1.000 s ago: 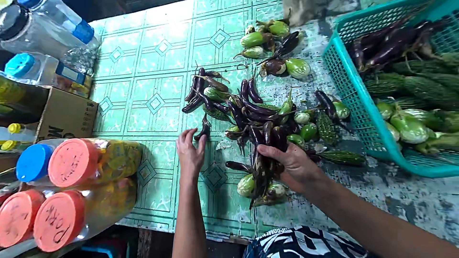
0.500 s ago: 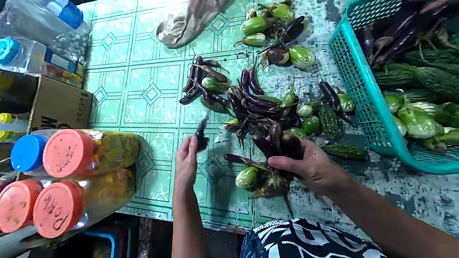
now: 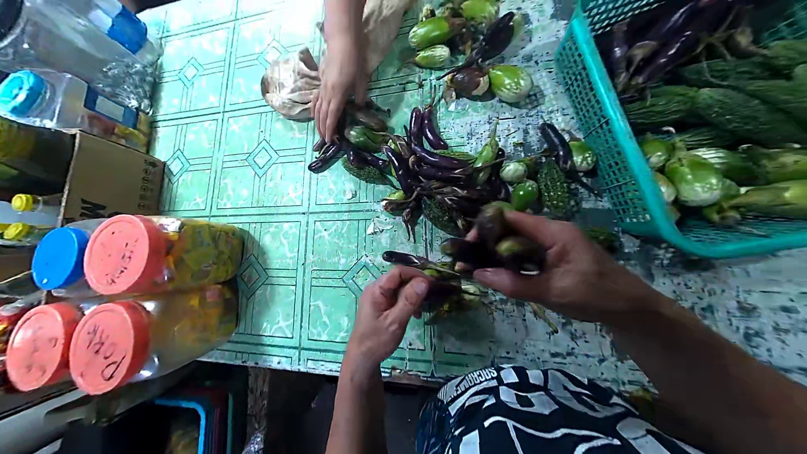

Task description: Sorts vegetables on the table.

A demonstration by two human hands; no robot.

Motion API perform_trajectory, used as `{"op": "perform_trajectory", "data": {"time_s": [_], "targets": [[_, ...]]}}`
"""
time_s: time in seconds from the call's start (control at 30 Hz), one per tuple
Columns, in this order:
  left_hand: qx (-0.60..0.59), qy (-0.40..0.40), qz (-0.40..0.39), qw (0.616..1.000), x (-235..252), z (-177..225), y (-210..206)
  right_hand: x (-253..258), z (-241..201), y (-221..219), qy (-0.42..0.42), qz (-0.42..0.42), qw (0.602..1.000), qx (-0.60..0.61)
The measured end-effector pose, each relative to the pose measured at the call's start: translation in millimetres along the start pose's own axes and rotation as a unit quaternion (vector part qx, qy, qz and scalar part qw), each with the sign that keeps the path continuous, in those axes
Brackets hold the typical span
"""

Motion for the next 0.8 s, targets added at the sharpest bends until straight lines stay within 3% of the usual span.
{"op": "perform_trajectory", "data": {"time_s": [0.07, 0.2, 0.3, 0.43, 0.53, 0.6, 0.7, 0.8], "targets": [[-0.021, -0.022, 0.025, 0.999, 2.9, 4.6, -13.8, -1.1, 4.5, -14.1, -0.028, -0.029, 0.998, -0.044], [-0.072, -0.043, 0.097, 0.992, 8.2, 1.2, -37.4, -16.8, 15.9, -8.4, -0.055, -0.028, 0.998, 0.0], [-0.139, -0.048, 0.046, 0.988, 8.6, -0.1, -65.9, -40.3, 16.5, 26.9, -0.046, 0.023, 0.998, 0.036], [-0.099, -0.06, -0.017, 0.993, 3.4, 0.9, -65.2, -85.4, 0.7, 137.5, -0.013, 0.224, 0.974, 0.031], [-0.048, -0.039, -0.001, 0.998, -7.8, 0.8, -48.0, -98.5, -11.5, 246.5, -0.077, 0.409, 0.909, -0.011], [-0.024, -0.026, 0.012, 0.999, -15.6, 0.5, -40.4, -86.7, -19.3, 312.5, -0.123, 0.487, 0.862, -0.07], [0.001, -0.022, 0.03, 0.999, -21.3, 1.8, -32.2, -47.6, -34.1, 387.7, -0.164, 0.529, 0.799, -0.236], [0.044, -0.028, 0.064, 0.997, -24.4, 1.4, -15.7, 5.2, -26.2, 420.1, -0.199, 0.491, 0.76, -0.378]]}}
Point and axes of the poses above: each hand's wrist, its own x-axis towards the middle knuckle, its own y-axis out of the back of the hand, z = x × y, the point moved 10 cm from there along x, towards the middle knuckle, and after that the axes turned 13 degrees about -y, right-handed, at the moved point
